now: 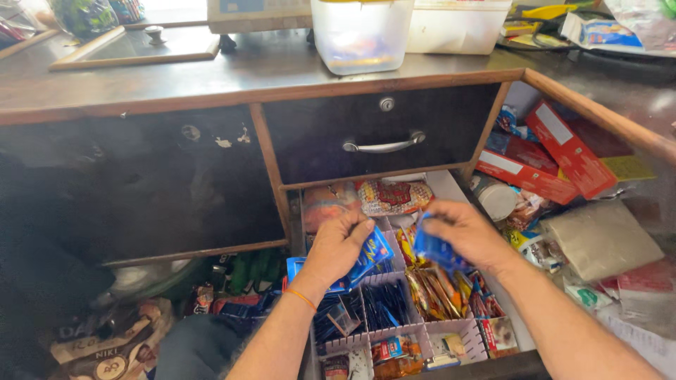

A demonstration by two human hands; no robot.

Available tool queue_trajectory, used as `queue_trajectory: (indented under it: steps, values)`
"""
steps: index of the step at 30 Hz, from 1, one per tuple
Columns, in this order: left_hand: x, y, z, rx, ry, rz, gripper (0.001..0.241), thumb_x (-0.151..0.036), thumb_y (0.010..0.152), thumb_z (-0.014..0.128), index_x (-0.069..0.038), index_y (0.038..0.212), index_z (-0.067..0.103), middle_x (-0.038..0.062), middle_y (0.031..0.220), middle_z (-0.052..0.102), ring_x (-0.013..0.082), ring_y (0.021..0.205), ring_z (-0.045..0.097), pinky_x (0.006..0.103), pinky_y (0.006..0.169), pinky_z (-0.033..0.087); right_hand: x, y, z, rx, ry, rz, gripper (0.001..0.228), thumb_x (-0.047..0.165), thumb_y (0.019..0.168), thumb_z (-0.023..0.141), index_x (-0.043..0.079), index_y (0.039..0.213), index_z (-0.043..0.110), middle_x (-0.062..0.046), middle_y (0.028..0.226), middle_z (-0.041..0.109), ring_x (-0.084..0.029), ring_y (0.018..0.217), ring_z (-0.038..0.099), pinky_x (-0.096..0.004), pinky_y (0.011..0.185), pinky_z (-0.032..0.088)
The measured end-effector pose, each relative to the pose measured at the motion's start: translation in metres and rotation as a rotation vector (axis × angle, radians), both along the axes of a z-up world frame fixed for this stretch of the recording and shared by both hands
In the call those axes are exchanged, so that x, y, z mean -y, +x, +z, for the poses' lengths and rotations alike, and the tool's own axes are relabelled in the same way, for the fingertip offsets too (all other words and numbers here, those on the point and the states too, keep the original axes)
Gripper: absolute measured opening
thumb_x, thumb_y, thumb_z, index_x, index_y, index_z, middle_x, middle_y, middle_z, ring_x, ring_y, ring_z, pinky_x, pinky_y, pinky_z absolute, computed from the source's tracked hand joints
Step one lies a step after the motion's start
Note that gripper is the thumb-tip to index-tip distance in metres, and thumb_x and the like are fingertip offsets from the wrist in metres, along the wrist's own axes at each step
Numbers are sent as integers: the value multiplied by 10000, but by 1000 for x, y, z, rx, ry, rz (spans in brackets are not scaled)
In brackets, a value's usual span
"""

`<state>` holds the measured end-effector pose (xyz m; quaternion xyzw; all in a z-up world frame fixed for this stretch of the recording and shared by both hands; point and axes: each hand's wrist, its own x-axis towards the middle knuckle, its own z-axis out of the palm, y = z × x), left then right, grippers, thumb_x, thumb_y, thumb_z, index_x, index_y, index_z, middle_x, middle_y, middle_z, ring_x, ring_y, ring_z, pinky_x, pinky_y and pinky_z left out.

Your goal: The person organizes various snacks and food items in a drawer by hand, moving packets and boxes between compartments.

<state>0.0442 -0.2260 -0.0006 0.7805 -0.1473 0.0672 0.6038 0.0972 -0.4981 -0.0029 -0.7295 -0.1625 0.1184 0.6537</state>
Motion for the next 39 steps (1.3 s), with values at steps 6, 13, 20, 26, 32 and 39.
queue_trajectory:
  steps: [6,13,20,26,32,39]
  values:
    - [10,-14,10,97,157,100,161,-167,886,739,-36,977,717,95,767,727,166,722,689,335,689,546,0,-13,22,-99,212,-85,91,96,937,642,57,998,697,-62,833,739,-145,653,688,-323,581,566]
    - [16,-29,21,187,312,129,346,-21,850,659,-39,1190,597,239,860,718,425,871,720,480,761,560,-57,-33,-7,85,-154,236,83,59,884,789,-14,917,768,-58,817,741,-72,731,661,-252,655,561]
    - [27,-31,24,235,305,182,312,-26,925,604,-25,1232,548,274,932,700,458,957,671,537,799,524,-56,-30,-7,51,-160,134,61,31,815,797,-9,859,806,-49,769,789,-67,674,683,-250,625,567]
    - [3,-39,55,286,403,218,252,-149,955,653,-49,1177,588,211,944,728,430,922,699,521,770,521,-35,-20,0,-3,17,92,61,1,809,787,-10,869,776,-50,803,776,-88,706,700,-256,650,572]
    - [-55,-43,70,-63,522,-77,282,-216,855,780,-44,1078,789,135,856,774,228,797,757,364,779,582,-21,-15,10,29,48,133,38,0,821,774,-2,857,765,-41,800,764,-82,714,689,-248,657,569]
    - [-55,-39,54,-350,197,-214,215,-181,905,721,-48,1057,795,11,809,749,68,705,631,272,661,507,-31,-25,22,198,-61,251,47,17,786,791,19,818,757,-86,1220,708,-174,1138,669,-346,972,525]
